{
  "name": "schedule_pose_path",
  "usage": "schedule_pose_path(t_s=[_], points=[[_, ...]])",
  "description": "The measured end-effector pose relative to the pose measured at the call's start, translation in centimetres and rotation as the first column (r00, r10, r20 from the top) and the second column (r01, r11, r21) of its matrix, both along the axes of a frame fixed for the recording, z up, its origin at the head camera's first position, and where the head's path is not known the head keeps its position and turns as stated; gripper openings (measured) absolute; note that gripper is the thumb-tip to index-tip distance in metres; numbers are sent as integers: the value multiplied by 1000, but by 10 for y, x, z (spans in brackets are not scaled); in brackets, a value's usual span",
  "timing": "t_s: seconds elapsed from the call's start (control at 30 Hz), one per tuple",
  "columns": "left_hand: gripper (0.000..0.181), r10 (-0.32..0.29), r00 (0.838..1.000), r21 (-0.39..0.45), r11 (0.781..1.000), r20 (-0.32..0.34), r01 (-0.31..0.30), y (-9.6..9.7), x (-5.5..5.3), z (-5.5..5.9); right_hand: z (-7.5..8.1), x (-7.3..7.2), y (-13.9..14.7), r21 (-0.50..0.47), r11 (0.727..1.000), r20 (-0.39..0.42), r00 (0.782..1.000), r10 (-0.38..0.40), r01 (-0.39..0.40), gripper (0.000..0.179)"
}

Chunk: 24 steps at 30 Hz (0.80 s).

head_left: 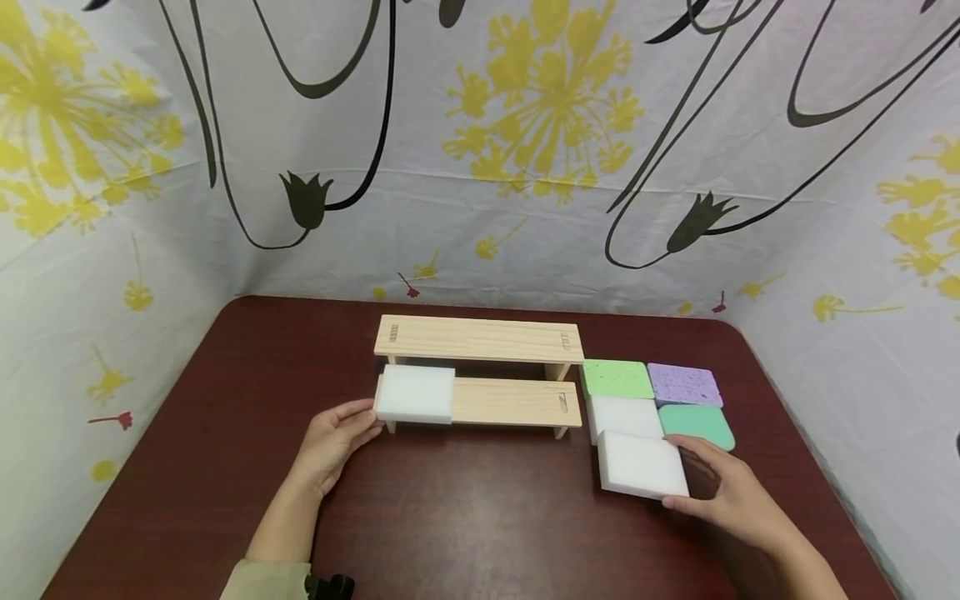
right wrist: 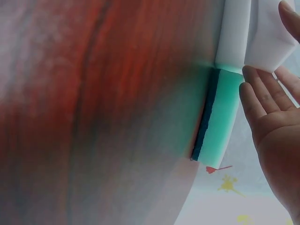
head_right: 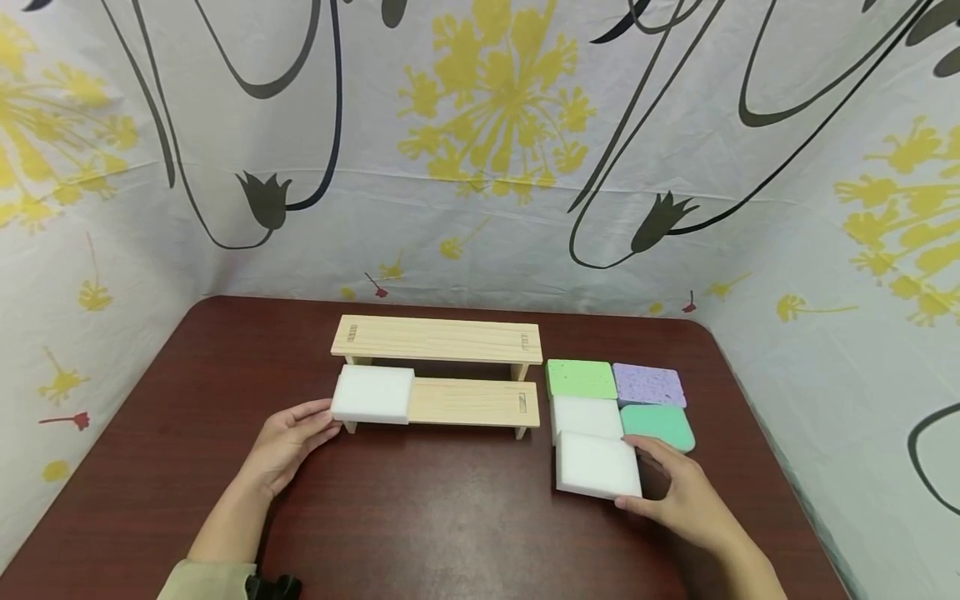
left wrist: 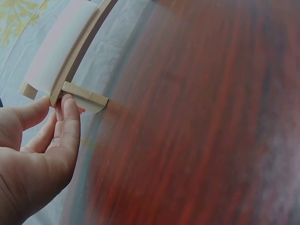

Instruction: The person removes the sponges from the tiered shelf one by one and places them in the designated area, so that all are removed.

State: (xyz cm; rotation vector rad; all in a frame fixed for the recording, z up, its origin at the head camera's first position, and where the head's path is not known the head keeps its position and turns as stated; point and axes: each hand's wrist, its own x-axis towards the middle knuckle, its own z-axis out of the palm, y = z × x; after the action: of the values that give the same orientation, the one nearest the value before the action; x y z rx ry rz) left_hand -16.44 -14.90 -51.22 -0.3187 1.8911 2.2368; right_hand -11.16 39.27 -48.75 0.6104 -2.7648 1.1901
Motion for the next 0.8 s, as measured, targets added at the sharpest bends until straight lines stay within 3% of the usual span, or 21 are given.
schedule_pose_path(t_s=[0.57, 0.8], points=[[44, 3, 1000, 4, 1000, 0, -3, -1, 0, -1, -5, 3, 4, 103, 995, 120, 993, -3, -9, 82], [43, 7, 1000, 8, 1000, 0, -7, 0, -1, -1, -4, 2, 4, 216, 975, 53, 996, -74, 61, 83]])
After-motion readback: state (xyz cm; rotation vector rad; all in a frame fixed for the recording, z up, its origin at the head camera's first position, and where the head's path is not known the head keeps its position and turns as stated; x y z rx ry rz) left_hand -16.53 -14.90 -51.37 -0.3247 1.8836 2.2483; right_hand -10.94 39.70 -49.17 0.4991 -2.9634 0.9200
